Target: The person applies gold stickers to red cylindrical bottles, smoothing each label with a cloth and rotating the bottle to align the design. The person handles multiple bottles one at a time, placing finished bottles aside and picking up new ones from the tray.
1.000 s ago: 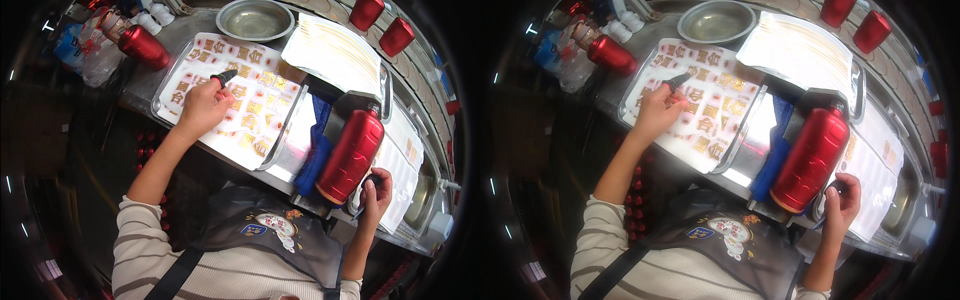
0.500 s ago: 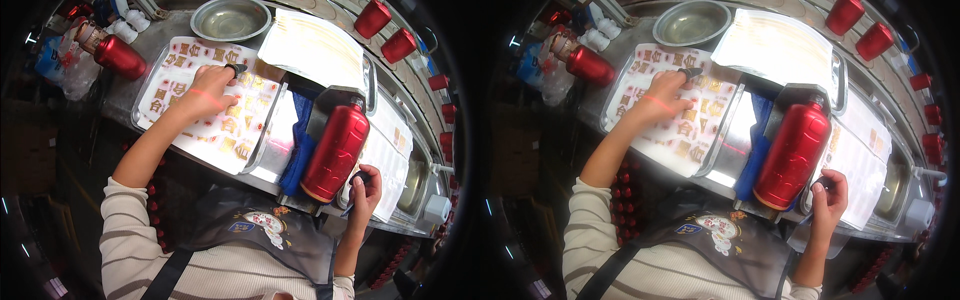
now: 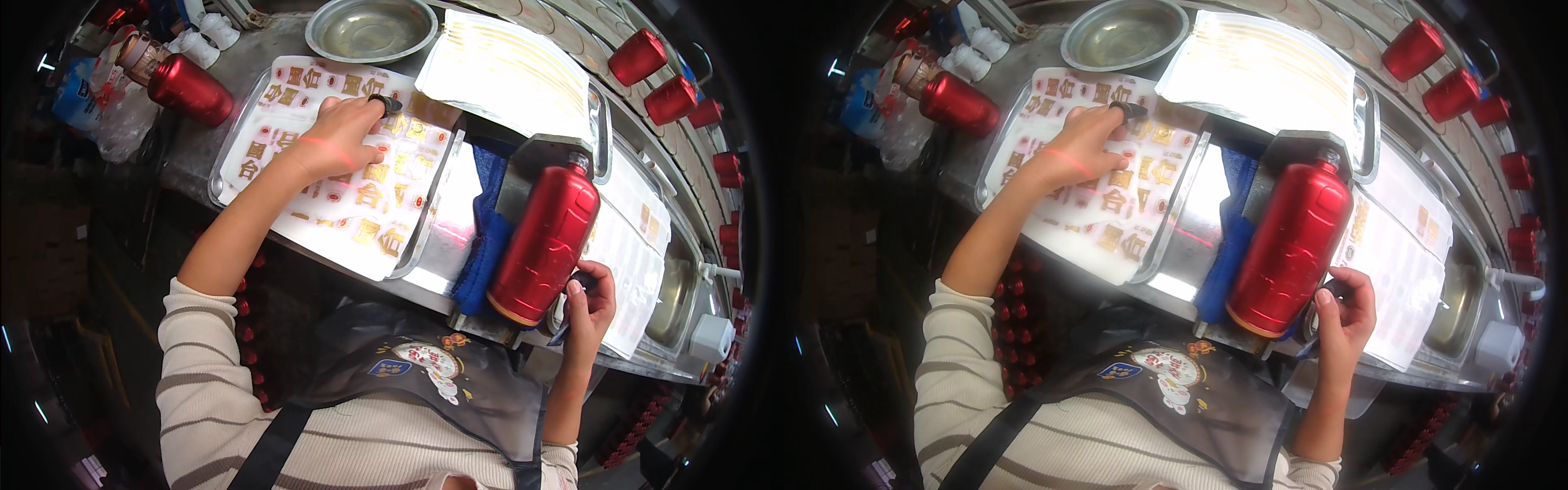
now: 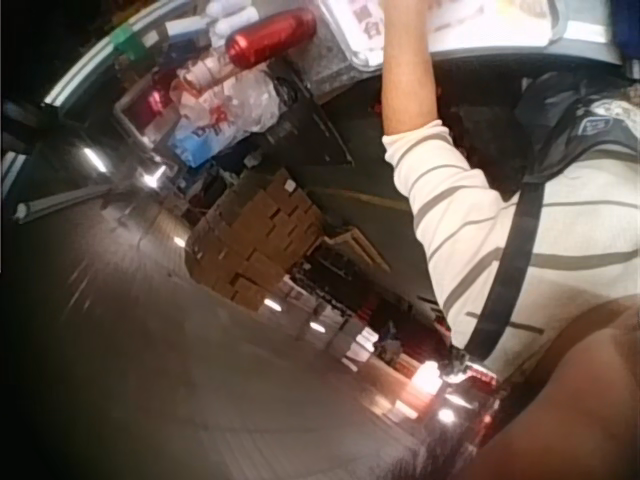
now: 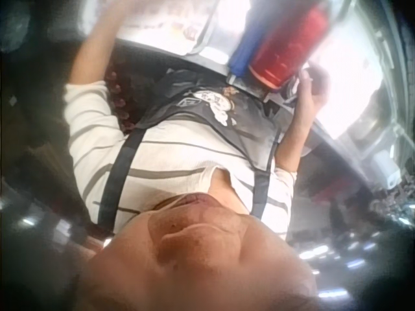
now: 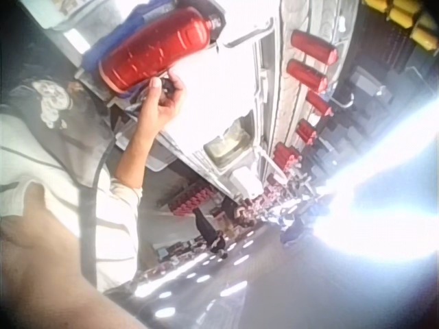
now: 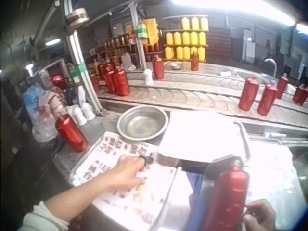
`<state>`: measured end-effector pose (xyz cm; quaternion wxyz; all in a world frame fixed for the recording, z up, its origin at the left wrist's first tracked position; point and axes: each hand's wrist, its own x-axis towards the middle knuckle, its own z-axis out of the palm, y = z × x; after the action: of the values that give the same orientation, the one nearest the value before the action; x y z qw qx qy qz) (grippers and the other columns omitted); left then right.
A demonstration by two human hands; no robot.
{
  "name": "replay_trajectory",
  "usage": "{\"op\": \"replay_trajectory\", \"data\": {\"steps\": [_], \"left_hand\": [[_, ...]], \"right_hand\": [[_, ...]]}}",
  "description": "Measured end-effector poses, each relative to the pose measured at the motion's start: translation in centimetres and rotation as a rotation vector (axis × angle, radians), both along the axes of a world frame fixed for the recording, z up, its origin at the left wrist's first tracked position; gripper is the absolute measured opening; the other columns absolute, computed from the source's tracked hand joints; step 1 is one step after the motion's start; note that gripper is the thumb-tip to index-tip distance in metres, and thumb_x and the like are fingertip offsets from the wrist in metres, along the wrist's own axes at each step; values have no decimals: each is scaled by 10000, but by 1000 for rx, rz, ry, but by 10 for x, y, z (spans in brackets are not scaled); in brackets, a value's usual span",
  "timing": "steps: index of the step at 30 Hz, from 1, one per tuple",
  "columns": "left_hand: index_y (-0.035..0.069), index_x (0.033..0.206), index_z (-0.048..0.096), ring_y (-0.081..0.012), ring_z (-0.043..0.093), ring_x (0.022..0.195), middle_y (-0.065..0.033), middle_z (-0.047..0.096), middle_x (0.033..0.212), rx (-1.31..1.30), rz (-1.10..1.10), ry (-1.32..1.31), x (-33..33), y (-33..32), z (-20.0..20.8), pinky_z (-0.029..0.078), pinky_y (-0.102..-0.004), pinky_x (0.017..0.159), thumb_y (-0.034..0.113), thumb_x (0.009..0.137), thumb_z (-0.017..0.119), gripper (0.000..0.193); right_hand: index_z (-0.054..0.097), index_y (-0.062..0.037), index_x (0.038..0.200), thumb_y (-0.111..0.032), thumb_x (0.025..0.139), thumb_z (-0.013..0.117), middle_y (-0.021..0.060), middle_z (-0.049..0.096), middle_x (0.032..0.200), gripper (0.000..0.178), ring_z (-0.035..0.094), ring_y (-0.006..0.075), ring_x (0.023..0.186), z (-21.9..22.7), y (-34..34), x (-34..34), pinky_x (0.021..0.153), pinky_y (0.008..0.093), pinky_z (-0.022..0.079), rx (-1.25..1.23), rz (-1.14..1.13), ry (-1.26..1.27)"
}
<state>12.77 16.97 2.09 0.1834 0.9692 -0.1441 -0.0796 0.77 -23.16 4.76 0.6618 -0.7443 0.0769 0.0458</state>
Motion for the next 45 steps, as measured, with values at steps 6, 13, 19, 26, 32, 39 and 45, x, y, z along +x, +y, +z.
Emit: {"op": "replay_trajectory", "data": {"steps": [6,13,19,26,32,39,45], "left_hand": [[54,926,529,-274,597,951,-96,624,914,-48,47,104,5,-3,8,318,-391,970,200,756,765,325],[65,906,518,-268,600,934,-83,620,899,-21,-4,48,8,-1,2,317,-390,965,187,759,762,310],[41,928,533,-281,606,923,-97,617,893,-89,40,68,8,-2,4,383,-395,901,137,759,758,298],[-25,894,601,-258,649,781,-131,650,817,-363,180,108,11,-2,-4,510,-366,710,50,765,732,199],[-18,959,639,-176,648,785,-87,658,835,-308,94,-165,2,10,-7,521,-312,744,8,791,710,184],[13,1024,647,-114,628,752,-16,668,822,-577,332,-170,69,28,48,513,-285,718,38,818,711,217],[21,957,664,-137,661,743,-52,700,815,-340,401,-363,184,75,-6,522,-313,689,75,766,754,218]], "right_hand": [[551,17,1178,-1,916,624,7,553,962,273,510,32,798,-3,-1,3,683,155,394,11,16,-14],[576,-14,1141,-98,925,644,-45,581,835,242,436,-3,662,-6,8,5,557,158,283,-36,-18,-85],[556,19,1169,-26,925,633,17,588,939,260,537,43,814,-6,-2,6,710,168,416,-3,19,-34],[555,22,1171,-36,925,639,22,599,949,267,549,52,837,-7,-2,7,737,171,423,-1,20,-31],[562,25,1151,-33,920,640,11,576,924,251,540,50,821,-3,-4,9,726,175,422,-14,4,-1],[574,17,1131,-32,911,641,7,565,904,235,528,55,806,-12,-10,16,720,183,416,-29,-36,16],[578,8,1114,-33,898,651,-7,543,878,231,504,41,763,-17,-11,13,672,163,388,-21,-53,-21]]}}
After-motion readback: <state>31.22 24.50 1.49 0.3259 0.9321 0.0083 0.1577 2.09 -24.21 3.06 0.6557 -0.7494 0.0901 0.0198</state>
